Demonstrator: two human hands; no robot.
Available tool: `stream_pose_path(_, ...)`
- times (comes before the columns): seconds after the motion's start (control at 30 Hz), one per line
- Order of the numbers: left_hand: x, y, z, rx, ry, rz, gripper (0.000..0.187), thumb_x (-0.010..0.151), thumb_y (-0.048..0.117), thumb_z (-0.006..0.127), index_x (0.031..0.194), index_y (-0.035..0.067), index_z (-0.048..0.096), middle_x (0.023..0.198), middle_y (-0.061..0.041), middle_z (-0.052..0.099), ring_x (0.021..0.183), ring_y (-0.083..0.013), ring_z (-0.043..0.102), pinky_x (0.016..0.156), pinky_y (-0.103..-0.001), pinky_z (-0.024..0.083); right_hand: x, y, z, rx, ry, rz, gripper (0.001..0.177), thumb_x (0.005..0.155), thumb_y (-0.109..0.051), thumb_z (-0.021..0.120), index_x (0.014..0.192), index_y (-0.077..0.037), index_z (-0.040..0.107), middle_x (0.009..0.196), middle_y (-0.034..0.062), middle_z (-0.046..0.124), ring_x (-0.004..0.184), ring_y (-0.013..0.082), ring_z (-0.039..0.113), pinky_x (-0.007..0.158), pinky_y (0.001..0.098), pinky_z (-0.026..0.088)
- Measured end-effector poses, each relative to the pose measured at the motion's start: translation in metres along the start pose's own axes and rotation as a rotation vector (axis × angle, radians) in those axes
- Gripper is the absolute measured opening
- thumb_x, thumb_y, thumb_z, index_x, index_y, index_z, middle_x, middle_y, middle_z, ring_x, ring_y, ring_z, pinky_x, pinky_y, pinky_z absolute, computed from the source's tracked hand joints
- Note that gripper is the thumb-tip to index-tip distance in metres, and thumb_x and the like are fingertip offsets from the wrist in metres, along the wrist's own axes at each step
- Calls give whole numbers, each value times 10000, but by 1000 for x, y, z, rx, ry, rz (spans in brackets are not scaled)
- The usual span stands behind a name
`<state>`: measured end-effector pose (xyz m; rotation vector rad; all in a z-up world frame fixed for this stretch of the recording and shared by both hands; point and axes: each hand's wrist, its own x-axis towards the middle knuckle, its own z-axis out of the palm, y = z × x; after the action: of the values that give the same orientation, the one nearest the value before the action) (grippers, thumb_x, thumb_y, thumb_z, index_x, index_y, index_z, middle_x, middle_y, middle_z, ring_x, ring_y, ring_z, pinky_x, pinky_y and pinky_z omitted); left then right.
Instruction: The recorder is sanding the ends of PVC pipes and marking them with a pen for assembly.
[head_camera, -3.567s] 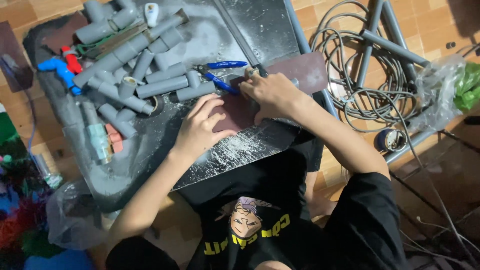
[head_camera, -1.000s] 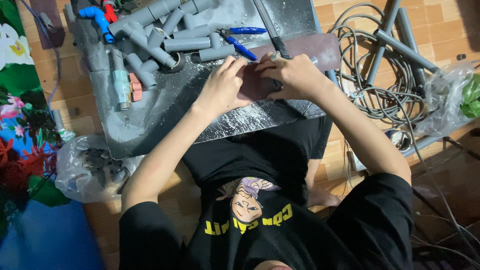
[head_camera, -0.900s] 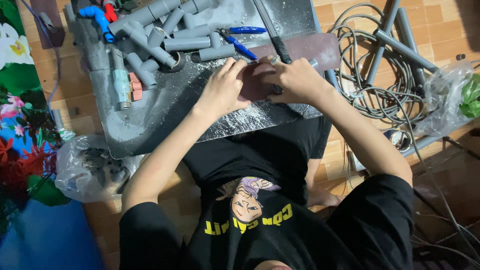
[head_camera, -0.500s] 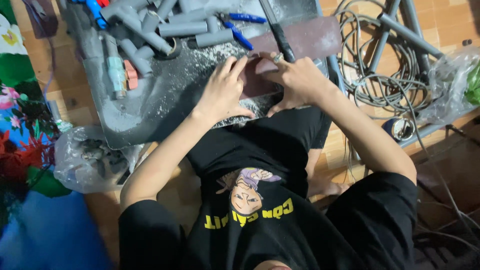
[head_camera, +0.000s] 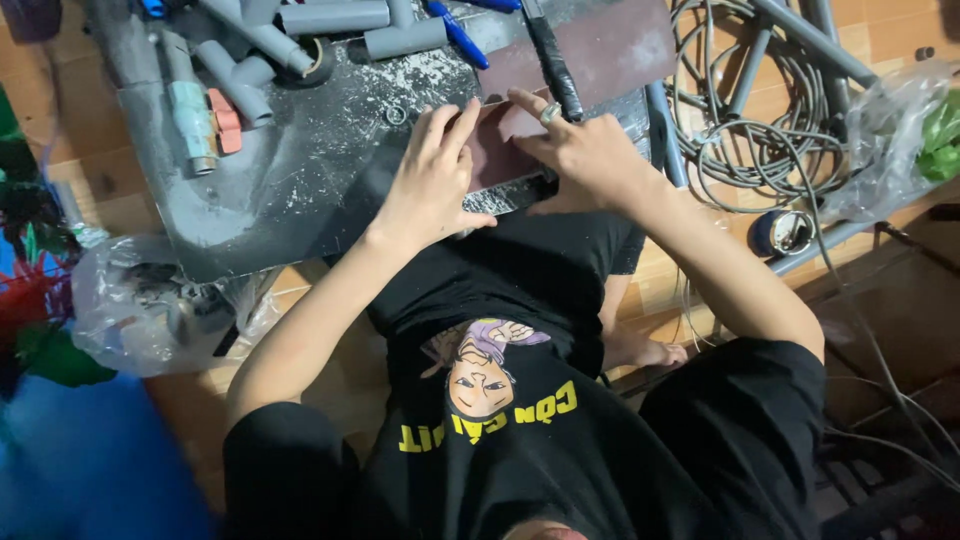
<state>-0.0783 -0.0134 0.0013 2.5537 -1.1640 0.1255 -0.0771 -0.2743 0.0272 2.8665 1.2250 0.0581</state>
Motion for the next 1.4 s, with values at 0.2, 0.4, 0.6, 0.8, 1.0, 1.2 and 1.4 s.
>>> stream_pose_path(0.2,1,-1,1,8,-29,-5,974,551,618,904,1032,-207,708,1558,-264,371,1394,-414,345,1212,-561,280,3,9,-16,27,-41,15,909,560,-755,812,1263,-181,753,1650,113,329,675,229,703,512,335,526)
stream_pose_path(0.4,4,-15,-10,-179,8,9,879,646,654,903,965,-151,754,1543,-216,427,1350,-377,418,1169,-507,379,-22,27,0,209,141,184,519,857,-468,851,1246,-138,758,1455,97,601,720,192,690,539,315,499)
stream_pose_path(0.6,11,-38,4,-176,42,-23,510,787,477,894,846,-22,812,1470,-194,523,1278,-351,491,1063,-445,482,-40,17,4,330,343,366,147,969,-202,837,1028,-108,741,985,56,683,837,266,690,700,367,521)
stream_pose_path(0.8,7,-49,-9,-223,140,-71,170,779,189,890,824,40,822,1364,-136,643,1190,-282,574,1040,-371,525,-48,6,-1,484,381,549,173,960,-170,829,950,-57,698,925,94,660,791,265,674,707,368,526)
stream_pose_path(1.0,6,-55,-3,-297,178,-174,144,752,120,888,782,13,797,1223,-114,709,969,-249,590,895,-365,547,-46,-8,-16,525,366,573,183,916,-76,780,1037,-20,655,1015,166,611,922,369,624,791,424,498)
stream_pose_path(1.2,0,-49,-14,-342,265,-236,188,690,92,899,684,1,735,1025,-116,716,943,-279,680,826,-375,564,-50,-10,-10,605,355,614,365,795,107,549,1153,32,558,1111,238,503,1014,421,538,862,464,455)
stream_pose_path(1.4,-12,-47,-23,-466,276,-325,144,797,52,857,895,7,761,1009,-99,719,805,-192,730,697,-285,592,-55,-5,-5,511,382,531,395,797,151,493,1161,16,565,1184,234,484,1093,435,526,931,478,468)
